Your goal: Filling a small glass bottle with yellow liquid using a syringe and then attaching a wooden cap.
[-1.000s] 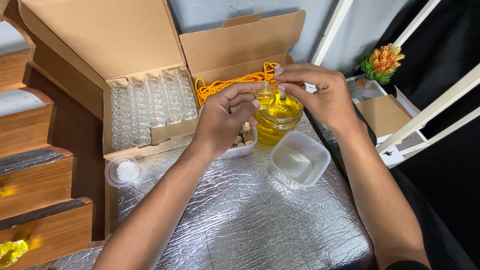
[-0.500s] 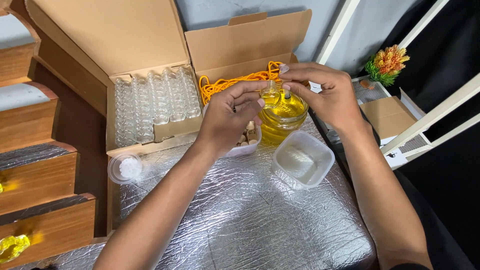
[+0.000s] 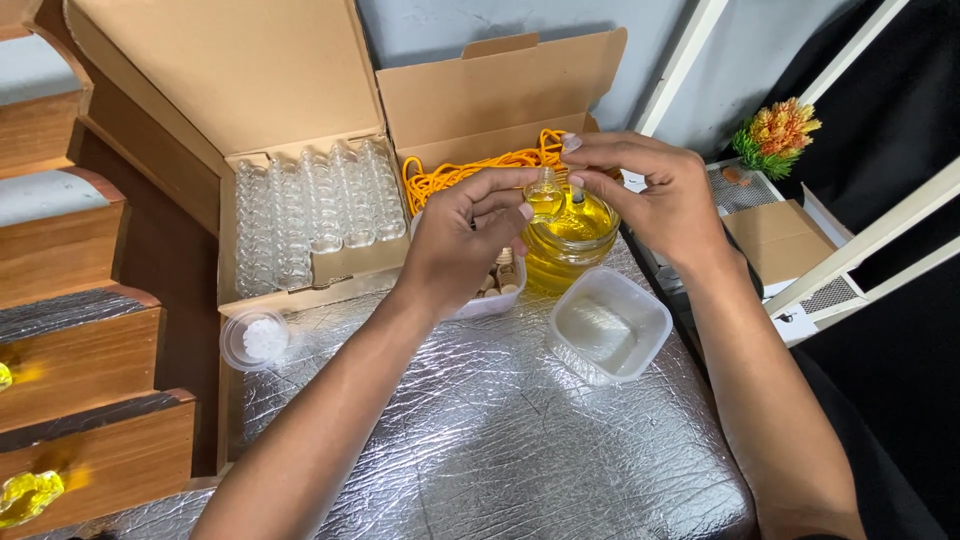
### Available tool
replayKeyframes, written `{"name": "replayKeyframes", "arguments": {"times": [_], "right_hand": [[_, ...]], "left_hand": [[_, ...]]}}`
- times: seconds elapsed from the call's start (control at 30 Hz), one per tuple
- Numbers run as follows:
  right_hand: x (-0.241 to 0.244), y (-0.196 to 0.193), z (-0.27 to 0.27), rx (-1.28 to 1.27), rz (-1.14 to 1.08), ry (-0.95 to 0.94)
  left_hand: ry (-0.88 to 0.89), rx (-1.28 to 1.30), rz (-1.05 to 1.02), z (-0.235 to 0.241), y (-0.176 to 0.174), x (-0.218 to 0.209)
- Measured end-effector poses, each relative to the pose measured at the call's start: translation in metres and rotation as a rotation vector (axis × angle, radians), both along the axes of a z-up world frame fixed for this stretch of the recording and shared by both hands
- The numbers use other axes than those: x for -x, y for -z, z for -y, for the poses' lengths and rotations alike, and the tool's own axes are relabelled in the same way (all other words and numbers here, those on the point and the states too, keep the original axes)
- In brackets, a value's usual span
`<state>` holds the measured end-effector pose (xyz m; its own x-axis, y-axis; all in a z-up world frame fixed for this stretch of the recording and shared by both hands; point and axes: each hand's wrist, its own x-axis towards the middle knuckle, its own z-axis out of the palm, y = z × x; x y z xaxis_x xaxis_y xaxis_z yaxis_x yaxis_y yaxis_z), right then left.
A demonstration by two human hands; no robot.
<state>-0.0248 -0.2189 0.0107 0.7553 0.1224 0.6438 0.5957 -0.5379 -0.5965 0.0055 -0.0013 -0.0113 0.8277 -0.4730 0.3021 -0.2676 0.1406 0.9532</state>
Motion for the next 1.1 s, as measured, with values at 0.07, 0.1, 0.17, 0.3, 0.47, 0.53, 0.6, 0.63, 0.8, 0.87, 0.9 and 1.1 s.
{"name": "replayKeyframes", "arguments": {"times": [0.07, 0.1, 0.17, 0.3, 0.47, 0.53, 0.6, 0.63, 0.8, 0.87, 0.9, 1.1], "right_hand": [[0.0001, 0.0001, 0.0001, 0.003, -0.001, 0.003], [0.0001, 0.0, 0.0002, 0.005, -0.003, 0.005], [-0.0002, 0.0005, 0.0002, 0.005, 0.0, 0.002], [0.0008, -0.0008, -0.0007, 0.0, 0.0, 0.0], [-0.0002, -0.0034, -0.0015, -0.016, 0.003, -0.021], [0.0, -0.005, -0.0021, -0.022, 0.005, -0.026], [0.0004, -0.0062, -0.0034, -0.017, -0.014, -0.003], [-0.0002, -0.006, -0.0027, -0.015, -0.007, -0.003], [-0.001, -0.0032, -0.0014, -0.012, -0.006, 0.012], [0.0001, -0.006, -0.0035, -0.008, -0.008, 0.018], [0.0006, -0.0074, -0.0043, -0.006, -0.014, 0.024], [0.0004, -0.0077, -0.0037, 0.003, -0.034, 0.039]], "left_hand": [[0.001, -0.005, -0.003, 0.0003, 0.0004, -0.0005], [0.002, -0.011, -0.007, 0.0006, 0.0005, -0.0008], [0.003, -0.004, -0.014, 0.0008, 0.0009, -0.0009], [-0.002, 0.005, -0.017, 0.0007, -0.0006, -0.0001], [0.004, 0.002, -0.027, 0.0011, 0.0011, -0.001], [0.001, -0.006, -0.022, 0.0012, 0.0003, -0.0009], [-0.001, 0.01, -0.024, 0.0009, -0.0003, -0.0006], [0.0, 0.012, -0.017, 0.0013, -0.0001, -0.0011], [-0.004, -0.002, -0.042, 0.0009, -0.0025, -0.0003], [-0.003, -0.007, -0.04, 0.0006, -0.0013, -0.0014], [-0.001, -0.015, -0.043, 0.0006, -0.0006, -0.002], [-0.002, 0.023, -0.048, 0.0011, -0.0004, -0.0014]]}}
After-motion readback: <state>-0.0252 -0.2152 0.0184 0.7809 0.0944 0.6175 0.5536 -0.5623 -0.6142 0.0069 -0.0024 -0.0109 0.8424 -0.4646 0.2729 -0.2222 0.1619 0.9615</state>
